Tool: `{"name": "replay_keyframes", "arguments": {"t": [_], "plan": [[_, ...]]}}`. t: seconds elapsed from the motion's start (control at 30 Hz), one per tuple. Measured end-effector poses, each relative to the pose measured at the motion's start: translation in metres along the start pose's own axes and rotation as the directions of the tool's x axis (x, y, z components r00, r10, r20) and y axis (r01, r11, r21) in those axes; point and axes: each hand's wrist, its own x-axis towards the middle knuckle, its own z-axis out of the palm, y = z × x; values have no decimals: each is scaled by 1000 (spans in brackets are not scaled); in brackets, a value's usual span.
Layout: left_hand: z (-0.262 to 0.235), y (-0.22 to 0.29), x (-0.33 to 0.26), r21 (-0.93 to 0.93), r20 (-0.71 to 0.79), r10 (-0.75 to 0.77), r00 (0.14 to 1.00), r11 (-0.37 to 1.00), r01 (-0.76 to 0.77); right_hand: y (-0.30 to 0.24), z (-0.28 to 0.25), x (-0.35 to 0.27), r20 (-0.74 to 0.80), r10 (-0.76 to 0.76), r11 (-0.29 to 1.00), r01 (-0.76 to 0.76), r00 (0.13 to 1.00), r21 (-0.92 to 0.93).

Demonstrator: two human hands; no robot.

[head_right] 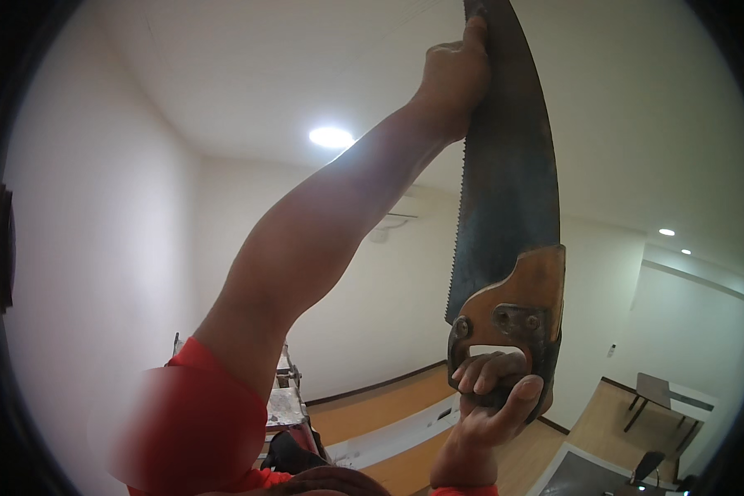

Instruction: The person uses a hand saw to cut a long piece of wood placed on a workbench. They hold the saw with both hands and make repeated back-and-forth strokes along the wood's length while standing on a ladder.

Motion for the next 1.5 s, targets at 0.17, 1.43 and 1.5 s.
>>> {"name": "replay_keyframes", "arguments": {"t": [0.17, 1.43, 1.5], "plan": [[6, 6, -10, -33, 6, -12, 1000, 999, 12, 1, -15, 6, -1, -1, 1000, 1, 1000, -13], [-12, -9, 12, 199, 15, 85, 996, 976, -87, -4, -2, -4, -9, 73, 996, -74, 997, -42], [-18, 3, 10, 40, -43, -50, 998, 998, 51, 3, 23, 0, 44, 18, 993, -13, 999, -116]]}}
